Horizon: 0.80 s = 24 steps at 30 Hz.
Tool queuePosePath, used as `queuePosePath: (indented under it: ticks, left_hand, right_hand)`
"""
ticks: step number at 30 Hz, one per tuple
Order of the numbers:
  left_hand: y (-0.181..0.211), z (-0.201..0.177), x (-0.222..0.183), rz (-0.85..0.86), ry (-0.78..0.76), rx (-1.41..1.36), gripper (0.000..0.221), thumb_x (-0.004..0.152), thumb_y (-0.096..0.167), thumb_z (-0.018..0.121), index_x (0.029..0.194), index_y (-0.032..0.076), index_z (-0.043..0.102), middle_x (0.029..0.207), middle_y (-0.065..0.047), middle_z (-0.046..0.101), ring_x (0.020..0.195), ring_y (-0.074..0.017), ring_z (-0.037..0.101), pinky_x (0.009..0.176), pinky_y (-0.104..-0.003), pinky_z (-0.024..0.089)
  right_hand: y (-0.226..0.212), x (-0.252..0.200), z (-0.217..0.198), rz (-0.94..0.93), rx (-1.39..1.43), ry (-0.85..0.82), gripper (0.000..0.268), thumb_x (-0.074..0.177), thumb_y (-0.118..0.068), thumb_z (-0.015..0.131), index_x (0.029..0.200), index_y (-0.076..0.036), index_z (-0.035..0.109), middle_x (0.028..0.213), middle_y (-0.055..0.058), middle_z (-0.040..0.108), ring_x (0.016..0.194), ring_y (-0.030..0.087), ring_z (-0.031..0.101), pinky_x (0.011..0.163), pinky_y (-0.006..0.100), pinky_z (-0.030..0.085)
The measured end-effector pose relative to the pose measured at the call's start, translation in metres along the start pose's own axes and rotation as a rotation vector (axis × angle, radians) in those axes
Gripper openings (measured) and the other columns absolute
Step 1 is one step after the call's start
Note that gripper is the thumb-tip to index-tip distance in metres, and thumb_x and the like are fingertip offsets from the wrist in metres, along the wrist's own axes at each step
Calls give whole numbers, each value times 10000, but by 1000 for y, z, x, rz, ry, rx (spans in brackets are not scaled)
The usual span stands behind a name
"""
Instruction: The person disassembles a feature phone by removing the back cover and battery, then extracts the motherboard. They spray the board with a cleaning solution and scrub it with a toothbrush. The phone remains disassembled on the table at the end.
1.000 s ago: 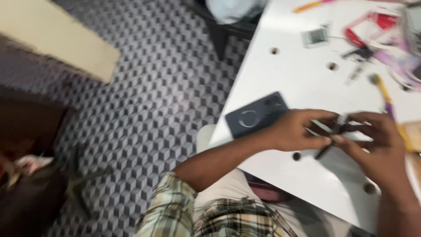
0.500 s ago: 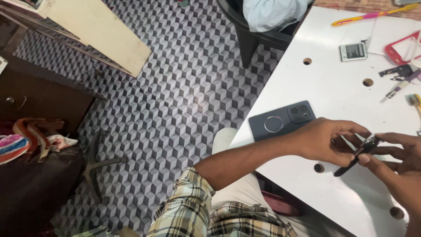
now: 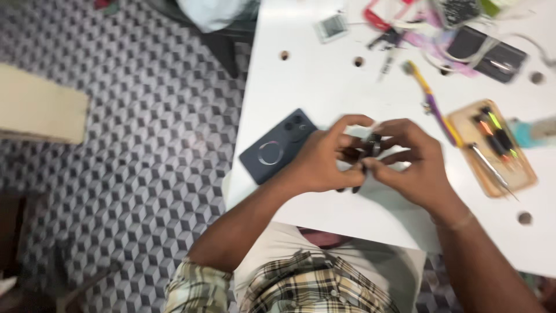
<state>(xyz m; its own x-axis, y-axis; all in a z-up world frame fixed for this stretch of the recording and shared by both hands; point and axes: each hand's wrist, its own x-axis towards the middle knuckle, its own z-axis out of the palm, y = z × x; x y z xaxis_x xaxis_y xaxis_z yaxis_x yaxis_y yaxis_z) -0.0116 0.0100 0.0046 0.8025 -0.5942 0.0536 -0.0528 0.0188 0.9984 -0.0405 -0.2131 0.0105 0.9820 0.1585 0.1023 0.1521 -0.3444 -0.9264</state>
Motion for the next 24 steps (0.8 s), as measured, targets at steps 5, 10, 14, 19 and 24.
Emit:
queuePosePath:
  ticks: [5, 10, 14, 19, 24]
  left_hand:
    - [16, 3, 2, 1, -18, 95, 630, 875, 50, 672, 1429, 103, 376, 998, -125, 775, 932, -174, 782, 916, -331, 656]
    - [17, 4, 3, 25, -19, 113, 586, 897, 53, 637, 1424, 96, 385, 949, -111, 778, 882, -173, 784, 881, -334, 656]
    - [12, 2, 3, -22, -28, 140, 557, 914, 68, 640, 1411, 91, 391, 982, -114, 790, 871, -167, 793, 836, -324, 653]
    - [11, 1, 3, -18, -13, 145, 532, 912, 71, 660, 1382, 82, 412, 998, -127, 797, 885, -172, 792, 834, -318, 639]
    - [10, 2, 2, -45, -12, 79, 509, 899, 48, 688, 1342, 70, 438, 999, -131, 795, 921, -163, 787, 850, -317, 640]
  right_hand:
    - [-18, 1, -2, -25, -28, -62, 463, 771, -73, 826, 1190, -23, 635, 1188, 78, 679, 936, 132, 714, 718, 255, 620]
    - [-24, 3, -1, 12, -25, -61, 456, 798, -88, 820, 1199, -32, 612, 1182, 80, 712, 936, 131, 733, 729, 263, 630]
    - [-21, 3, -2, -29, 34, -80, 431, 849, -80, 792, 1225, -31, 587, 1221, 99, 699, 985, 158, 735, 789, 283, 648]
    - [-23, 3, -6, 25, -29, -126, 454, 829, -104, 803, 1219, -48, 577, 1126, 84, 732, 982, 177, 774, 695, 285, 655]
    - [-23, 5, -12, 62, -63, -196, 531, 775, -100, 843, 1225, -48, 565, 1121, 98, 743, 978, 197, 788, 652, 318, 635]
